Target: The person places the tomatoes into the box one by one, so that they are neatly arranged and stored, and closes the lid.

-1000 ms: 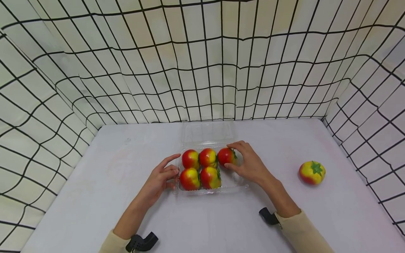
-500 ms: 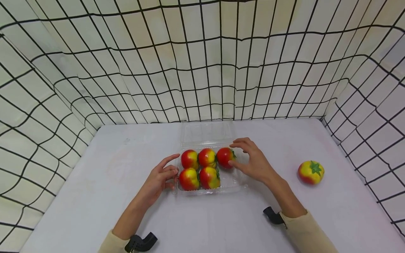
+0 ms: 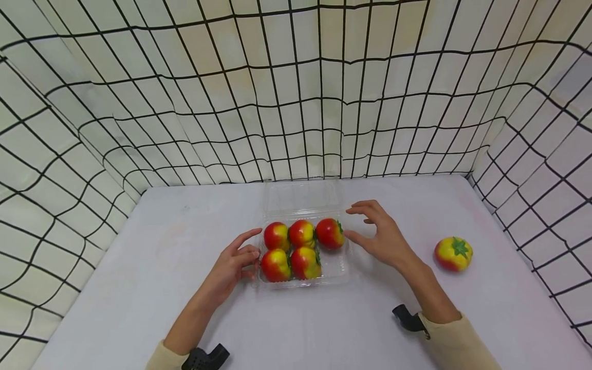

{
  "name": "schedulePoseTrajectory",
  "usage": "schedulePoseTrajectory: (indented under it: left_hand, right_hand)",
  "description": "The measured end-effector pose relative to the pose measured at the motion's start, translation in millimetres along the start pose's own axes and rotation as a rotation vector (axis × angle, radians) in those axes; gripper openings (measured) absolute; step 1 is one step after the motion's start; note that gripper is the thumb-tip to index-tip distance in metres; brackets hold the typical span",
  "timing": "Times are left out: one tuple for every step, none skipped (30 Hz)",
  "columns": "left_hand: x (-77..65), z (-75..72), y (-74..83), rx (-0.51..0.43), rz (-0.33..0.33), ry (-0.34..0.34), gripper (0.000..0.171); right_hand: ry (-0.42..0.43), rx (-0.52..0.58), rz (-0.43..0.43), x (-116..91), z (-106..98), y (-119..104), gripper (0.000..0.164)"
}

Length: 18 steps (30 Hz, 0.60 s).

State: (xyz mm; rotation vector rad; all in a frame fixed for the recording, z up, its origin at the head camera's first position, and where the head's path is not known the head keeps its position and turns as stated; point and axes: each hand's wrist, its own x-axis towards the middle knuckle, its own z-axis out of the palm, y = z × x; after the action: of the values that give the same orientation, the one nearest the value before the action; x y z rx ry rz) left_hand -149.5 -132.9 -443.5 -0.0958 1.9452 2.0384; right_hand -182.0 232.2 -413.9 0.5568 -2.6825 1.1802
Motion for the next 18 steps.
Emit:
schedulePoseTrajectory:
  left_hand:
    - [-0.2, -0.1, -0.2, 0.0, -0.001, 0.001, 0.051]
    - [0.0, -0.4, -0.5, 0.001, -0.002, 0.0, 0.051]
    - [0.3, -0.6, -0.7, 0.003, -0.003, -0.003, 0.051]
    - [0.6, -0.7, -0.7, 0.0, -0.007, -0.005, 0.051]
    - [0.8, -1.1, -0.6, 0.004, -0.005, -0.008, 0.051]
    - [0.9, -1.5, -0.4, 0.007, -0.002, -0.011, 0.051]
    - [0.8, -1.8, 0.0, 0.011, 0.002, -0.011, 0.051]
    - [0.7, -1.9, 0.4, 0.013, 0.003, -0.009, 0.051]
    - [0.5, -2.1, 0.8, 0.014, 0.005, -0.007, 0.051]
    - [0.3, -2.4, 0.9, 0.017, 0.006, -0.006, 0.051]
    - [0.0, -2.6, 1.3, 0.02, 0.006, -0.005, 0.051]
    - [-0.2, -2.5, 1.3, 0.02, 0.005, -0.005, 0.051]
    - [-0.3, -2.3, 1.4, 0.019, 0.003, -0.005, 0.052]
    - [-0.4, -2.2, 1.3, 0.02, 0.001, -0.007, 0.052]
    - [-0.3, -2.0, 1.0, 0.019, -0.001, -0.007, 0.052]
    - [-0.2, -1.8, 0.7, 0.02, -0.002, -0.009, 0.052]
    - [-0.2, -1.3, 0.5, 0.016, -0.003, -0.007, 0.052]
    - [-0.2, -0.9, 0.3, 0.017, -0.003, -0.007, 0.052]
  right_hand:
    - [0.006, 0.001, 0.006, -0.8, -1.3, 0.4, 0.045]
    - [0.015, 0.001, 0.012, -1.7, -2.8, 0.6, 0.045]
    - [0.027, 0.001, 0.013, -2.6, -4.3, 1.0, 0.044]
    - [0.038, 0.004, 0.015, -3.6, -5.9, 1.5, 0.043]
    - [0.051, 0.004, 0.014, -4.4, -7.4, 2.1, 0.042]
    - [0.062, 0.006, 0.013, -5.2, -8.9, 2.7, 0.041]
    - [0.072, 0.006, 0.011, -6.0, -10.1, 3.4, 0.04]
    - [0.079, 0.008, 0.012, -6.9, -11.3, 4.2, 0.039]
    - [0.086, 0.01, 0.011, -7.9, -12.3, 5.1, 0.039]
    - [0.092, 0.01, 0.013, -8.8, -13.3, 6.0, 0.039]
    - [0.098, 0.007, 0.015, -9.9, -14.2, 6.9, 0.039]
    - [0.102, 0.006, 0.02, -11.1, -15.2, 7.8, 0.039]
    - [0.105, 0.005, 0.025, -12.2, -16.2, 8.7, 0.039]
    - [0.108, 0.003, 0.032, -13.4, -17.3, 9.5, 0.039]
    - [0.11, 0.002, 0.038, -14.4, -18.6, 9.9, 0.04]
    - [0.112, 0.002, 0.044, -15.3, -20.0, 10.2, 0.04]
    - [0.114, 0.003, 0.049, -16.1, -21.5, 10.5, 0.041]
    - [0.116, 0.004, 0.053, -16.7, -23.2, 10.7, 0.041]
